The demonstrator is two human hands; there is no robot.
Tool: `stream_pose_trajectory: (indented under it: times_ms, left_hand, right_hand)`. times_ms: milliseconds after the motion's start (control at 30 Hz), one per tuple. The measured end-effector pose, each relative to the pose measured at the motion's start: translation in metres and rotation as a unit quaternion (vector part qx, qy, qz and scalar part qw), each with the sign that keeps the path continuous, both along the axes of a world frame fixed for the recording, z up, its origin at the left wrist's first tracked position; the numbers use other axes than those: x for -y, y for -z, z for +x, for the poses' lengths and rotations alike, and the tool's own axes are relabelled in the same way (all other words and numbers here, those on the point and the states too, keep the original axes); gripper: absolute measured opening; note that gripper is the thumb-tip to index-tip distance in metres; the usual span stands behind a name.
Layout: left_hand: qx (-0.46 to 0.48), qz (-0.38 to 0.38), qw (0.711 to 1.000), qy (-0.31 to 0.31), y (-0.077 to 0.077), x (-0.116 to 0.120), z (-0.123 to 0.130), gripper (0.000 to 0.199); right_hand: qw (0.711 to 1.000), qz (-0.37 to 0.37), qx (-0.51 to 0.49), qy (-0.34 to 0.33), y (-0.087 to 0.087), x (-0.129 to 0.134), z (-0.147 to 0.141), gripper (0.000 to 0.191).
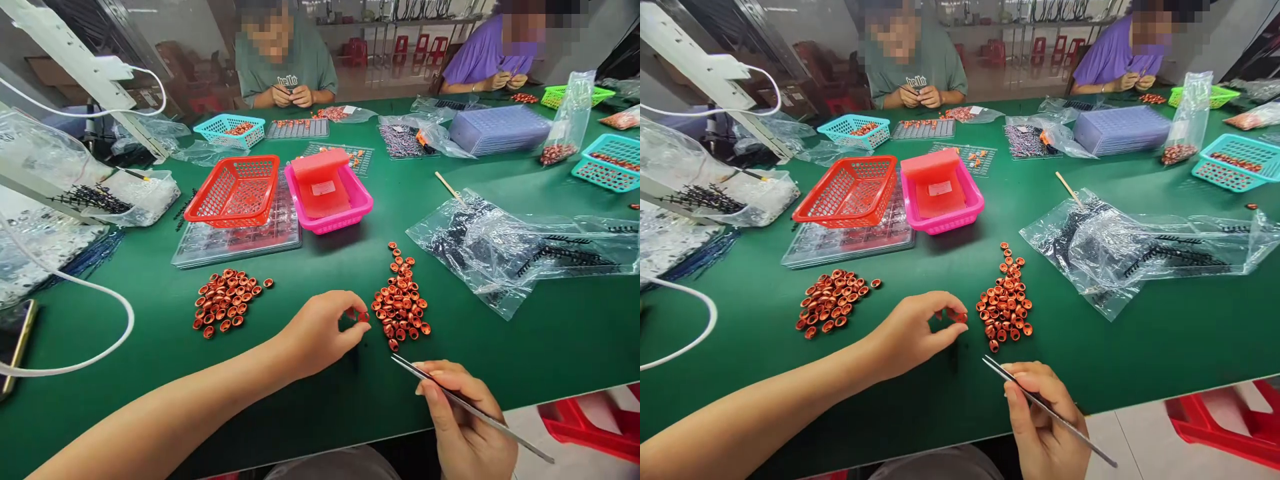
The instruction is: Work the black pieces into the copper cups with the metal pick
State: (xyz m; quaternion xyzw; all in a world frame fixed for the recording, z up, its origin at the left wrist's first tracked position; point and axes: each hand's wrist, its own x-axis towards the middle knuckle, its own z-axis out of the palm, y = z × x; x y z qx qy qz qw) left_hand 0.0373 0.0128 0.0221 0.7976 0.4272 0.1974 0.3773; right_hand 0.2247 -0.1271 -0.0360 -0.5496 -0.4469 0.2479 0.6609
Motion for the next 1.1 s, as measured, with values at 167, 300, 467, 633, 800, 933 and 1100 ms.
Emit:
stream_pose_trajectory:
  times_ms: [167,300,467,633,800,933,1100]
  left_hand:
    - [0.077,-0.096,0.991,-0.046,-0.001,0.013,-0.033,0.007]
    - [0.117,-0.112,0.985,-0.059,0.012,0.018,-0.04,0.013]
    - [0.145,-0.067,0.987,-0.025,0.023,0.018,-0.036,0.027]
    - [0.163,-0.035,0.986,-0.002,0.026,0.019,-0.037,0.026]
    - [0.169,-0.035,0.985,-0.007,0.026,0.02,-0.037,0.021]
    - [0.16,-0.042,0.986,-0.014,0.024,0.02,-0.037,0.018]
    - [0.155,-0.05,0.987,-0.013,0.023,0.019,-0.036,0.015]
  right_hand:
    - [0.998,-0.055,0.017,-0.013,-0.001,0.001,0.003,0.014]
    - [0.995,-0.074,0.058,-0.041,-0.005,-0.002,-0.007,0.017]
    - [0.98,-0.113,0.152,-0.058,-0.005,-0.008,-0.014,0.012]
    - [0.972,-0.138,0.184,-0.056,-0.008,-0.01,-0.01,0.007]
    - [0.963,-0.144,0.218,-0.058,-0.013,-0.011,-0.013,0.007]
    - [0.961,-0.144,0.231,-0.046,-0.015,-0.013,-0.018,0.005]
    - [0.958,-0.133,0.25,-0.048,-0.017,-0.015,-0.019,0.004]
